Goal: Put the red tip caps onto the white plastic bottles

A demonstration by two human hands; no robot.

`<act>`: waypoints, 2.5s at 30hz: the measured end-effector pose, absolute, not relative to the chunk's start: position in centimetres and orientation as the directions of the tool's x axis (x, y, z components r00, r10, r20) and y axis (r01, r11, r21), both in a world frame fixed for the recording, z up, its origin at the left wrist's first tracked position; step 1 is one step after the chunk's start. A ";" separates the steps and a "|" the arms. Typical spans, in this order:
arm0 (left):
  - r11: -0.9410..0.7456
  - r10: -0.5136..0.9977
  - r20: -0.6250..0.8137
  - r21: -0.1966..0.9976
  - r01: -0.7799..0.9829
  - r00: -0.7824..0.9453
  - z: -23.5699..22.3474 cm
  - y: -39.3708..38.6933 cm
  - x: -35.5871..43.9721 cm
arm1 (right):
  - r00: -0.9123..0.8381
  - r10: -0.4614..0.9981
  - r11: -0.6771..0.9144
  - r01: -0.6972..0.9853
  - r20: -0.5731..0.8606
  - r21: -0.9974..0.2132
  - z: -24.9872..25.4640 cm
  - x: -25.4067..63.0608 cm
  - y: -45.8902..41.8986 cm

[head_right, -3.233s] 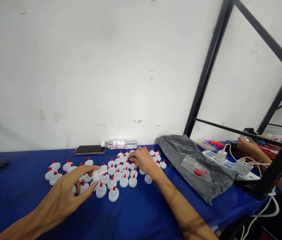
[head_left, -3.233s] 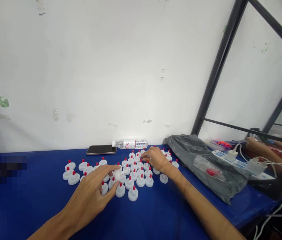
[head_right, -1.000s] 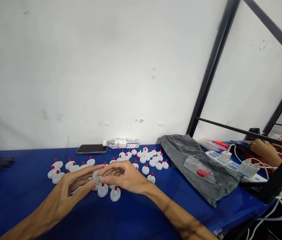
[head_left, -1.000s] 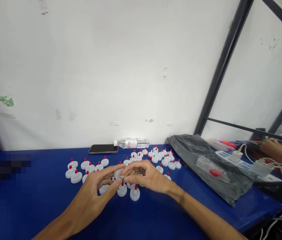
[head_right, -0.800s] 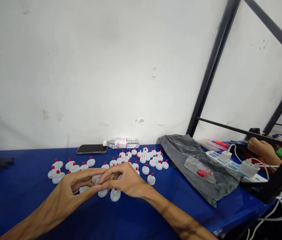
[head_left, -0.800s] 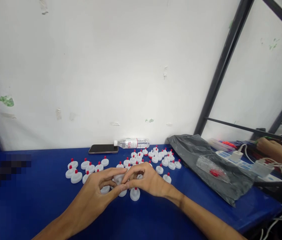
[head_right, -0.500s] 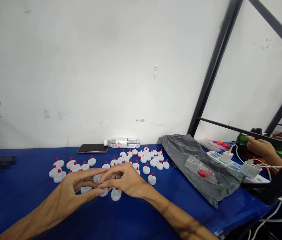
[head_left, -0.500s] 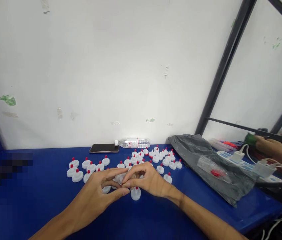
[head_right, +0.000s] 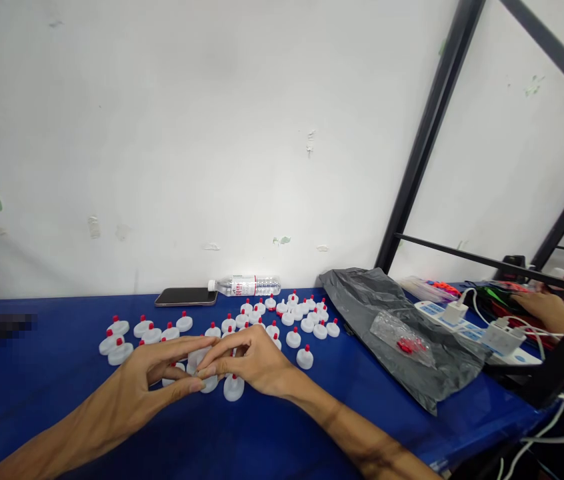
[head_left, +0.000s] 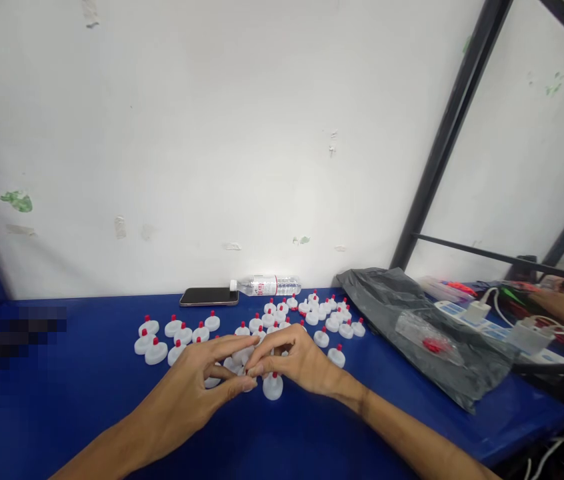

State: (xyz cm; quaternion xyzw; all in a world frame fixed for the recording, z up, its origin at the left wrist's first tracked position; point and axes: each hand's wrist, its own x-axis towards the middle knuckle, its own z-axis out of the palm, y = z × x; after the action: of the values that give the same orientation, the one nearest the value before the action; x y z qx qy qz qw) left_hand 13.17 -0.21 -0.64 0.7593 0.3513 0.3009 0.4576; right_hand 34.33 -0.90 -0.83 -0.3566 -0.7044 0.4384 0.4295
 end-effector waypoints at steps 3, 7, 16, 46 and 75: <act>-0.345 0.811 0.153 0.905 0.250 0.565 -1.0 0.2 13.2 | -0.376 0.880 0.351 0.099 0.291 -0.931 -0.6 34.3 -0.9; -0.352 0.811 0.167 0.905 0.240 0.561 -0.8 -0.2 13.5 | -0.379 0.881 0.330 0.068 0.282 -0.942 -0.6 34.2 -0.9; -0.316 0.883 0.111 0.859 0.403 0.456 -0.6 -0.7 13.3 | -0.468 0.848 0.381 0.211 0.249 -0.900 -0.3 34.6 -1.4; -0.535 0.844 0.430 0.718 0.445 0.320 -0.4 -0.5 12.6 | -0.325 0.818 0.511 0.790 0.475 -0.339 3.7 36.7 5.4; -0.653 0.753 0.509 0.499 0.570 0.417 -0.8 0.1 12.4 | -0.153 0.982 0.162 0.984 0.107 -0.076 3.4 45.2 5.7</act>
State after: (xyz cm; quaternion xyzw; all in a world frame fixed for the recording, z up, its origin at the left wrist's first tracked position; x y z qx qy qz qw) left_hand 12.40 0.08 -0.75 0.8325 0.3974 0.3652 0.1252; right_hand 45.19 5.68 3.37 -0.6473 -0.7593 -0.0058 0.0657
